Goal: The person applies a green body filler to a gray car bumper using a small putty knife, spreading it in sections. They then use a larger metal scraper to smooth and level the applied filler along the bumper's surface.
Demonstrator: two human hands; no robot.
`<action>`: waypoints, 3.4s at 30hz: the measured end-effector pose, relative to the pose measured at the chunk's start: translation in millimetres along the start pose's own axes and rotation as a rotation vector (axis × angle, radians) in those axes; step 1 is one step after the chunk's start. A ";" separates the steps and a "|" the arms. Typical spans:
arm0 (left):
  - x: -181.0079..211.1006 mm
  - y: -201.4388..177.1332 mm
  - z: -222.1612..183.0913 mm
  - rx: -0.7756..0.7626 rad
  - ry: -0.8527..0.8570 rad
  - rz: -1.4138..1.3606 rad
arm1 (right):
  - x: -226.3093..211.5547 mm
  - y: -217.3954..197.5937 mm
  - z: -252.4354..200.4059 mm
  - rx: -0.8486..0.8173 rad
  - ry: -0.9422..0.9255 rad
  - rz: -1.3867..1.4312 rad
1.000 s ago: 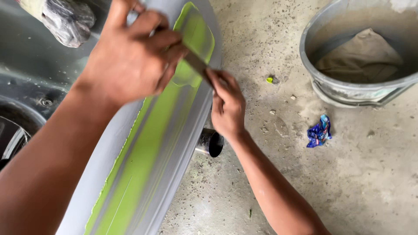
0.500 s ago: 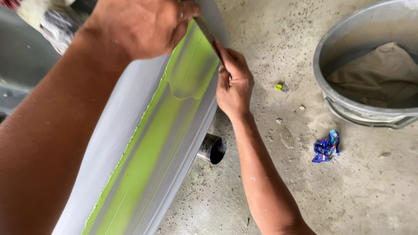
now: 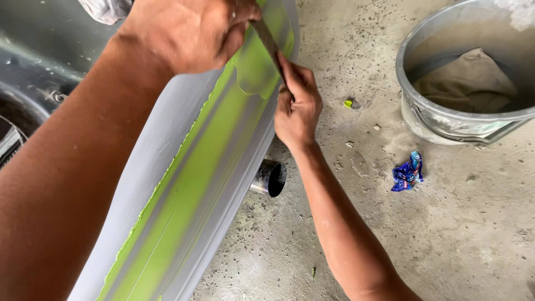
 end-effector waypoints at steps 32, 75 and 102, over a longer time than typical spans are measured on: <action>102.8 -114.2 -227.8 0.023 -0.060 -0.141 | -172.3 67.0 -195.3 -0.099 0.022 -0.015; 248.4 -227.5 -541.5 -0.288 -0.308 -0.368 | -327.0 156.6 -442.7 -0.414 -0.043 -0.047; 54.0 -120.4 -59.2 0.022 0.084 0.108 | -105.1 -22.1 -84.3 -0.196 0.058 -0.062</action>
Point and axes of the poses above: each hand's wrist, its own z-axis towards the middle knuckle, its own y-axis out of the palm, x = y × z, the point moved 1 cm from there along z, towards the middle knuckle, and after that the axes turned 12 degrees about -x, right-handed, at the moved point
